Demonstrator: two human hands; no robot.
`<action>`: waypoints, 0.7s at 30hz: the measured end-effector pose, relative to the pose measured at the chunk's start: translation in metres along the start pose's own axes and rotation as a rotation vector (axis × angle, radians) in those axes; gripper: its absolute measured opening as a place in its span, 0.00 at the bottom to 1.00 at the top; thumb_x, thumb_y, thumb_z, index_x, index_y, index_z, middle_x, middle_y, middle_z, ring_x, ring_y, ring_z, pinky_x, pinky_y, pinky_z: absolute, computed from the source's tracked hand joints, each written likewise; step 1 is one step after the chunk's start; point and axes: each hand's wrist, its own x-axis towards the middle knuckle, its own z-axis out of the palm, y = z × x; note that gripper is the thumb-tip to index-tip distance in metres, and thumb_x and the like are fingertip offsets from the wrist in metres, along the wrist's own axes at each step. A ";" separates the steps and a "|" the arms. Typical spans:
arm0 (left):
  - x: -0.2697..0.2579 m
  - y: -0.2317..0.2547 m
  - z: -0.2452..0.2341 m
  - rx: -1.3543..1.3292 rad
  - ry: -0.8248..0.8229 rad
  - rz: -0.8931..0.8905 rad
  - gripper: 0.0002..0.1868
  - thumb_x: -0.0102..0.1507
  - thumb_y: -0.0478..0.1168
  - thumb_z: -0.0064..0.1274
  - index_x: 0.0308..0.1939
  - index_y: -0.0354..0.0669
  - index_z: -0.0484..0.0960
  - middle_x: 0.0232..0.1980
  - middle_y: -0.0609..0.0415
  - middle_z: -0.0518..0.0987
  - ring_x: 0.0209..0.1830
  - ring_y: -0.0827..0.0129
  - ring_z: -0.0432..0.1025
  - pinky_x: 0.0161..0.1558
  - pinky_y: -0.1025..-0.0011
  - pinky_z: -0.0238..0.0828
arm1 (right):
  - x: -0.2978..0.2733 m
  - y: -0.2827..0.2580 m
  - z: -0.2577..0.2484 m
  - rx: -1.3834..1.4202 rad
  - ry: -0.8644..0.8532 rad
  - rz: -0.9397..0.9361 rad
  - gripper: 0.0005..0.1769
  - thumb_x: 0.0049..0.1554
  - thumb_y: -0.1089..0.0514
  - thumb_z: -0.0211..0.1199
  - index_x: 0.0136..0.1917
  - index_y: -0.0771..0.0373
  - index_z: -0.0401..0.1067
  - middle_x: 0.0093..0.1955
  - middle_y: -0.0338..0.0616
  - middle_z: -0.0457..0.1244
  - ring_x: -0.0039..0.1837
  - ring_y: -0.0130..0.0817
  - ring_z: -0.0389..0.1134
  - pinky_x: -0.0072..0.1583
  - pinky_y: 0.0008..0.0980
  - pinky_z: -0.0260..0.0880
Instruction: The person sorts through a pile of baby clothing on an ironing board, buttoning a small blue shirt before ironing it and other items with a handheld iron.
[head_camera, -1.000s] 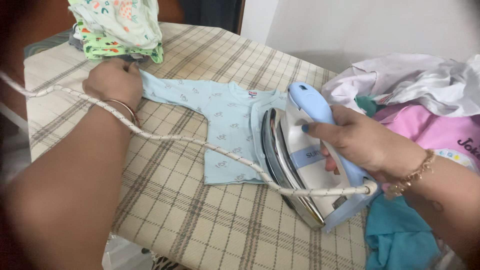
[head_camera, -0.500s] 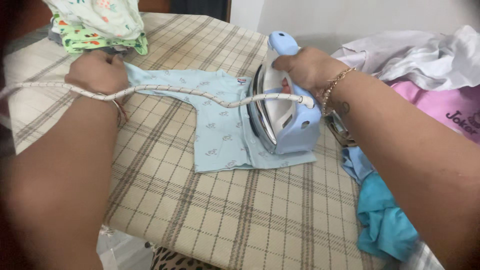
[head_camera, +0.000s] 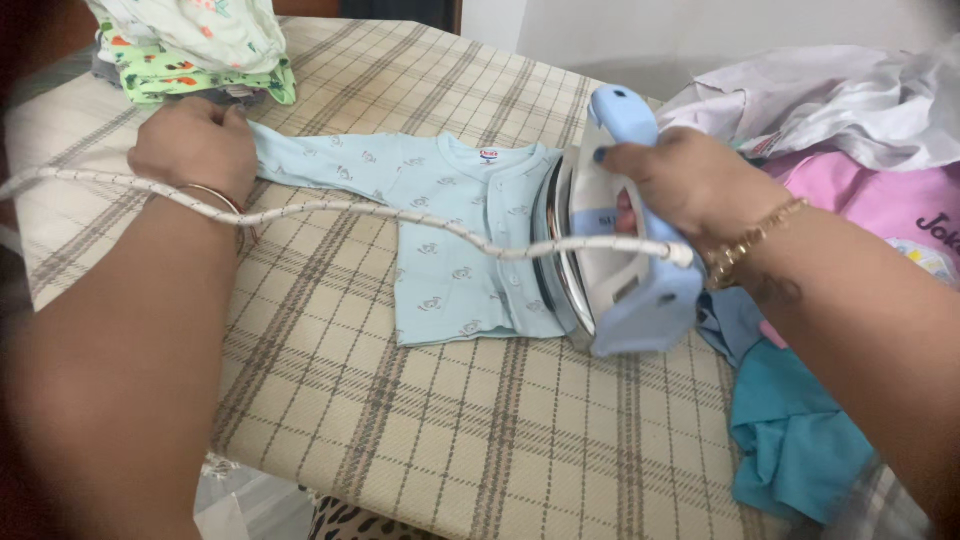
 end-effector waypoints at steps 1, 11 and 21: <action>0.001 -0.001 -0.001 -0.002 -0.005 0.001 0.16 0.66 0.54 0.57 0.43 0.47 0.89 0.43 0.43 0.84 0.45 0.47 0.77 0.48 0.53 0.70 | 0.017 -0.001 0.003 0.123 -0.006 -0.032 0.22 0.59 0.52 0.61 0.53 0.77 0.73 0.39 0.48 0.66 0.35 0.35 0.66 0.37 0.39 0.69; -0.008 0.010 -0.022 -0.114 -0.097 -0.050 0.16 0.67 0.50 0.55 0.47 0.43 0.88 0.47 0.44 0.83 0.47 0.49 0.78 0.53 0.56 0.70 | 0.082 -0.027 0.006 -0.094 0.101 0.005 0.24 0.61 0.46 0.58 0.61 0.65 0.76 0.51 0.49 0.70 0.46 0.39 0.70 0.46 0.45 0.70; -0.005 -0.002 -0.008 -0.084 -0.002 0.043 0.16 0.67 0.52 0.57 0.43 0.43 0.88 0.42 0.41 0.83 0.44 0.45 0.77 0.49 0.52 0.69 | -0.032 0.000 0.004 0.022 -0.164 0.006 0.18 0.60 0.52 0.63 0.55 0.69 0.69 0.38 0.46 0.63 0.33 0.37 0.65 0.33 0.40 0.69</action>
